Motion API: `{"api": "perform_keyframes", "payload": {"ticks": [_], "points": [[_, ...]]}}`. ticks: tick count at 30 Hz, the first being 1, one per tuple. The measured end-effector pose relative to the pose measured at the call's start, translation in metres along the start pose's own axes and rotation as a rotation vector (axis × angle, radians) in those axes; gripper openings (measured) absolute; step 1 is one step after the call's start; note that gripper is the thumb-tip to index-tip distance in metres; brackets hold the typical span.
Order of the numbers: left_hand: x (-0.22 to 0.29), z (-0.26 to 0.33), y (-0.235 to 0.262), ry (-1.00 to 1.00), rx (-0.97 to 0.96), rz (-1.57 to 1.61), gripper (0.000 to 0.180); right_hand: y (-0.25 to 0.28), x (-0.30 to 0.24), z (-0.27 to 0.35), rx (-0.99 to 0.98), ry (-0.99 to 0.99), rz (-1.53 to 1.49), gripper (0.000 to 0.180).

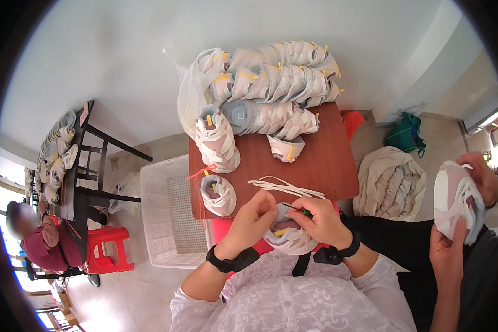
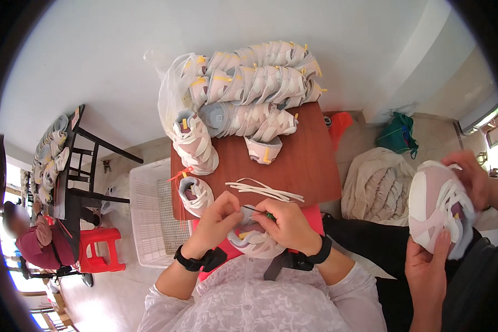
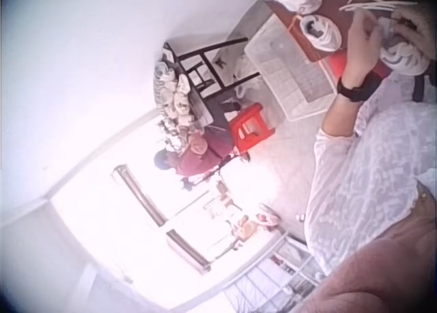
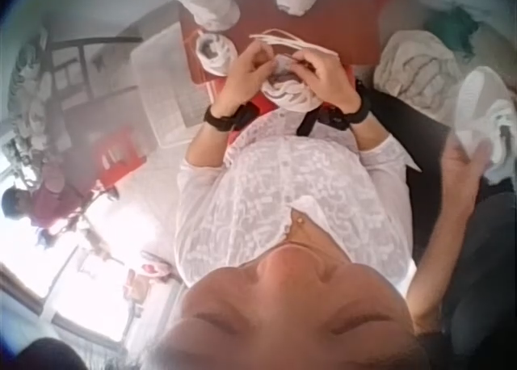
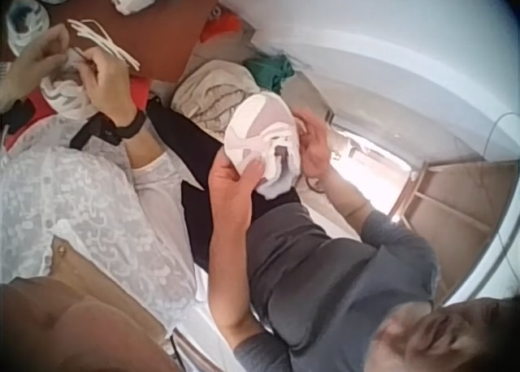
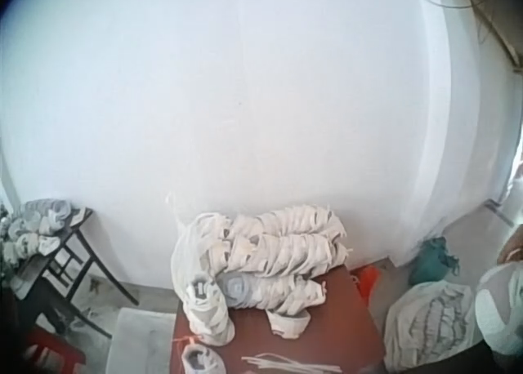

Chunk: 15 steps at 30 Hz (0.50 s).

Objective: Lacing and preparing shoe uppers for final manufacturing.

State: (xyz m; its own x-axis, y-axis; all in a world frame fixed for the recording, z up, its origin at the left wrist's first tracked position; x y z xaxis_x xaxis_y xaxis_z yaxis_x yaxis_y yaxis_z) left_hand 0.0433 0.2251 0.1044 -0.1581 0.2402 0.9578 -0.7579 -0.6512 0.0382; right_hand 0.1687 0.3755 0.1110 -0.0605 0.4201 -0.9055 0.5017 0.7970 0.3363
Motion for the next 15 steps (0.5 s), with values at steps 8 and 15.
{"api": "perform_keyframes", "payload": {"ticks": [8,15], "points": [[0.011,0.008,-0.012,-0.687,0.206,-0.642,0.022,-0.010,0.009,0.007,0.150,-0.096,0.062,0.011],[-0.001,0.002,-0.019,-0.599,0.230,-0.560,0.022,-0.005,0.007,0.002,0.118,-0.048,0.085,0.013]]}}
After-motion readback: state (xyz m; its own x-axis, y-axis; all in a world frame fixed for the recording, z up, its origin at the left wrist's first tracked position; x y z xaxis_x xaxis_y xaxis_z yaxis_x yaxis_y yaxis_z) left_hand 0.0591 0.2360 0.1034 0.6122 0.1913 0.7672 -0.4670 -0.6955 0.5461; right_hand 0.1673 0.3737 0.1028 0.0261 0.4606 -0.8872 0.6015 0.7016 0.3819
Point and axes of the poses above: each hand's wrist, its own z-axis away from the middle knuckle, its own y-axis out of the back of the hand, x = y × z, the point moved 1 cm from there along -z, towards the middle knuckle, and after that the axes turned 11 degrees about x, right-handed, at the moved point
